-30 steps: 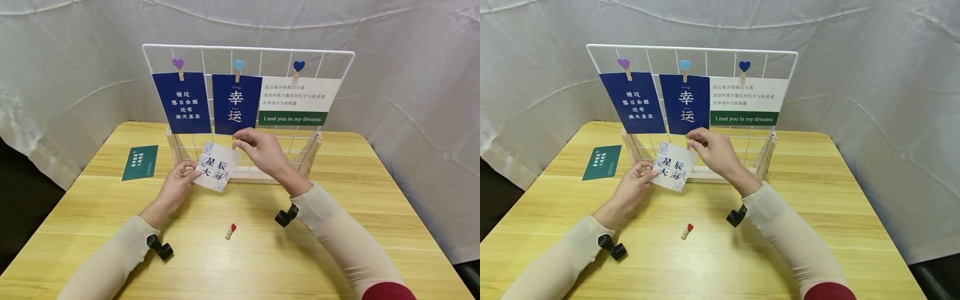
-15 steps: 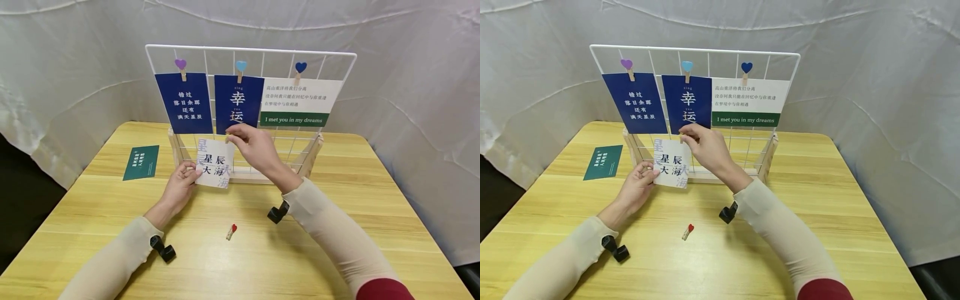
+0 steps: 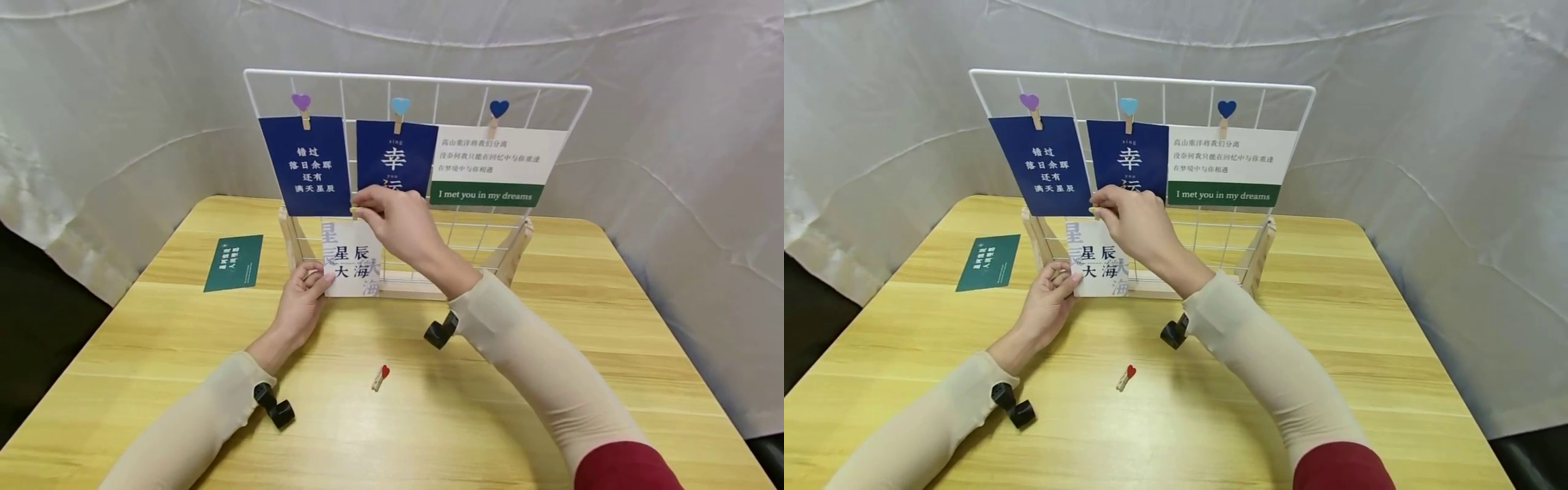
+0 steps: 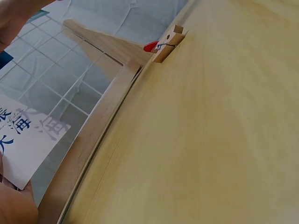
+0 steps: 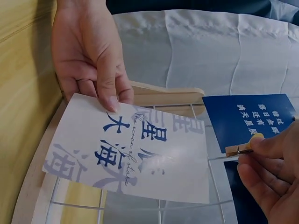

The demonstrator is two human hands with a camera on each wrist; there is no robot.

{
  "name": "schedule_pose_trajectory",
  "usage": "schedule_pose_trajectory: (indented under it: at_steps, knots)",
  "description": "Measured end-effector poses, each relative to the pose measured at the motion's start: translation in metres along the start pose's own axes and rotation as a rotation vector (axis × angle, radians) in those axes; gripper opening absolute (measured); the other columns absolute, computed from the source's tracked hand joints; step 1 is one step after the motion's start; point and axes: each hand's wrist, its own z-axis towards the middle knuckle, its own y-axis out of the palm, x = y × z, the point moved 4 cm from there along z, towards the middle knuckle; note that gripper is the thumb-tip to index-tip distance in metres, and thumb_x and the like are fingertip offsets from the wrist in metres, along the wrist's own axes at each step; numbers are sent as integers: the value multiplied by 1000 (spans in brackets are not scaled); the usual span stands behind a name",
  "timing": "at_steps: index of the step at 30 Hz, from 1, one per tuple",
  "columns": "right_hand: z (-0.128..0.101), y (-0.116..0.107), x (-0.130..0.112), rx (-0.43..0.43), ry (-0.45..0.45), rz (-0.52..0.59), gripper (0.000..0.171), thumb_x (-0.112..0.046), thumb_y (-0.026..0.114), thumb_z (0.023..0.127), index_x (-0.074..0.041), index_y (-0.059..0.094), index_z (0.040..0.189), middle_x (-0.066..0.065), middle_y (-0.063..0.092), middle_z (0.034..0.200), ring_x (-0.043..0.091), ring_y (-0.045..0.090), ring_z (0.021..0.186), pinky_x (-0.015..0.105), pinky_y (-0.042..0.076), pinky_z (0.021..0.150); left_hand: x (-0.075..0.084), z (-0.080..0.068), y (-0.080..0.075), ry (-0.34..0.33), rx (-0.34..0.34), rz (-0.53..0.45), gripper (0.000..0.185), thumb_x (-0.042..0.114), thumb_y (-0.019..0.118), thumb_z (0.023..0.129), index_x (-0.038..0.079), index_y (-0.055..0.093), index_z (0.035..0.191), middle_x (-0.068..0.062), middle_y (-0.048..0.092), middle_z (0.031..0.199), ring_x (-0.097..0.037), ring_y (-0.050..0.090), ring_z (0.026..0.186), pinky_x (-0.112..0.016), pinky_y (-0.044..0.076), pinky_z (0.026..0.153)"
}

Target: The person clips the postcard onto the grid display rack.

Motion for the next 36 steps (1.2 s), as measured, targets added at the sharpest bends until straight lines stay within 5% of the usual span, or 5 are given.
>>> schedule_pose_trajectory:
  at_steps: [8,15,36]
  knots:
    - [1,7,-3,-15,-4,-122,18,-19,64,97,-12,73,110,-1,73,106,13,68,88,26,52,76,-5,3,7,94,82,-27,13,-1,55,98,10,49,102,3,68,90,-10,62,86,-21,49,72]
    - [2,6,-2,56,-45,-201,17,-18,63,98,-11,75,107,1,74,102,15,69,78,27,53,71,-8,5,12,147,129,-58,13,-1,55,98,9,50,103,5,71,93,-9,64,87,-21,49,72]
    - [2,21,-3,101,55,-230,17,-20,64,97,-12,76,105,-2,74,98,16,70,80,37,50,85,-15,7,14,157,152,-143,12,-2,54,98,9,49,102,1,71,98,-16,64,98,-29,51,87]
